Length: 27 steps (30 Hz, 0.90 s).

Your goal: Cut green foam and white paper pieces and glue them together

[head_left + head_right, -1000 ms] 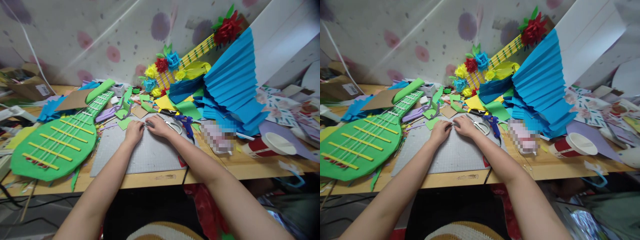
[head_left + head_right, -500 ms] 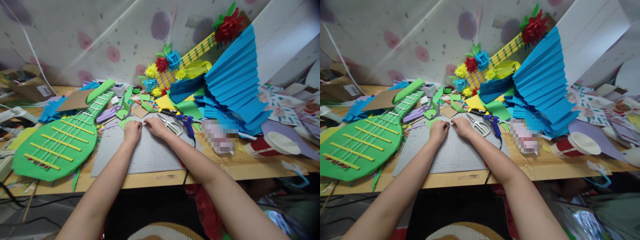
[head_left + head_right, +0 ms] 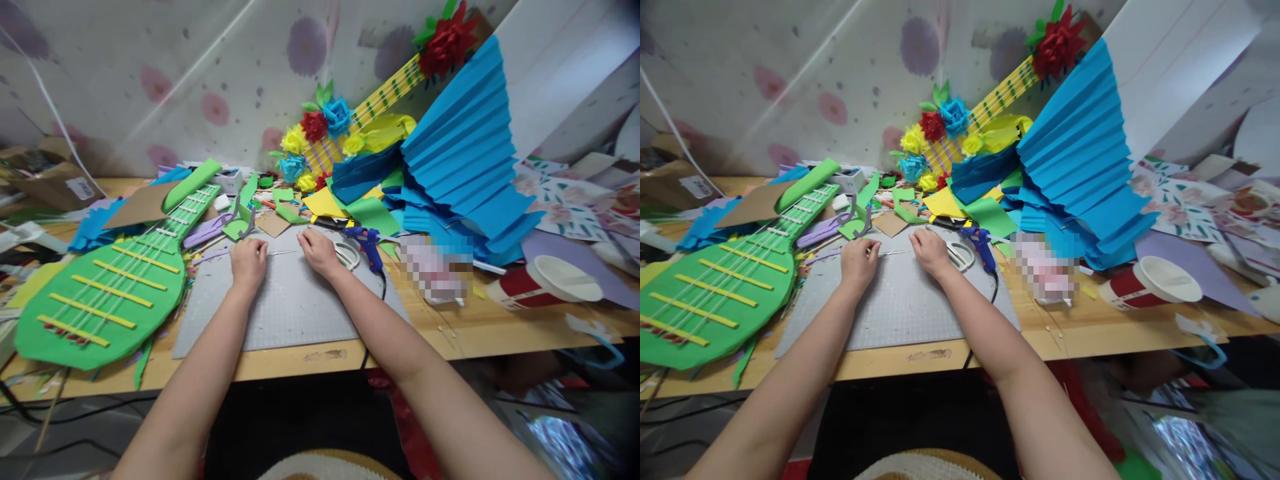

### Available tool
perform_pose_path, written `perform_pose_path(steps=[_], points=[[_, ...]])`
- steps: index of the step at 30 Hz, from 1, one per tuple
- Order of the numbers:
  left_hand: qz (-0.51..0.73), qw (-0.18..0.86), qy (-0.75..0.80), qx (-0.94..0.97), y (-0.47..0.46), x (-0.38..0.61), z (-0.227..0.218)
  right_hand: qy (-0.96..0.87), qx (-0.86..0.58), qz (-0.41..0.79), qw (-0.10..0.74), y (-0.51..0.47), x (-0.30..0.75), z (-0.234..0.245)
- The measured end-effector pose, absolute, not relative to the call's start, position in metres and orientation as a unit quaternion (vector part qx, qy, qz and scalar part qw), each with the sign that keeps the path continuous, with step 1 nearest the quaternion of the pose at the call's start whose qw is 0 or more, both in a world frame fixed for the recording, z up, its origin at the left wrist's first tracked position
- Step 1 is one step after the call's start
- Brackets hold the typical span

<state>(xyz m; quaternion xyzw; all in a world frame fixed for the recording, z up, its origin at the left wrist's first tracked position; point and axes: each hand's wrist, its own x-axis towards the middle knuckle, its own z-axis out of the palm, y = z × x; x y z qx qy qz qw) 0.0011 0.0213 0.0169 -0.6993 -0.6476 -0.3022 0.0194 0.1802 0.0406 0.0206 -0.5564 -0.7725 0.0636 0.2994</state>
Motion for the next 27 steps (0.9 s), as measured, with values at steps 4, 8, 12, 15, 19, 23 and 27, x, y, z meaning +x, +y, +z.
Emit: perform_pose_path(steps=[4,8,12,15,19,23,27], points=[[-0.323,0.018,-0.651,-0.686,0.021,-0.005,0.021,-0.752,-0.591,0.096,0.276,0.040,0.187,0.020],[-0.347,0.027,-0.674,-0.651,0.022,-0.011,0.024,-0.754,-0.603,0.116,0.234,0.038,0.186,0.023],[-0.362,0.059,-0.691,-0.622,0.022,-0.016,0.026,-0.774,-0.589,0.105,0.208,0.037,0.183,0.026],[-0.367,0.082,-0.703,-0.604,0.024,-0.018,0.028,-0.791,-0.564,0.097,0.214,0.038,0.181,0.025],[-0.380,0.086,-0.714,-0.582,0.032,-0.031,0.042,-0.794,-0.562,0.091,0.214,0.041,0.183,0.021],[-0.378,0.069,-0.713,-0.587,0.045,-0.050,0.064,-0.793,-0.554,0.099,0.234,0.044,0.187,0.020],[-0.338,0.024,-0.689,-0.641,0.051,-0.060,0.068,-0.796,-0.519,0.134,0.280,0.043,0.188,0.017]])
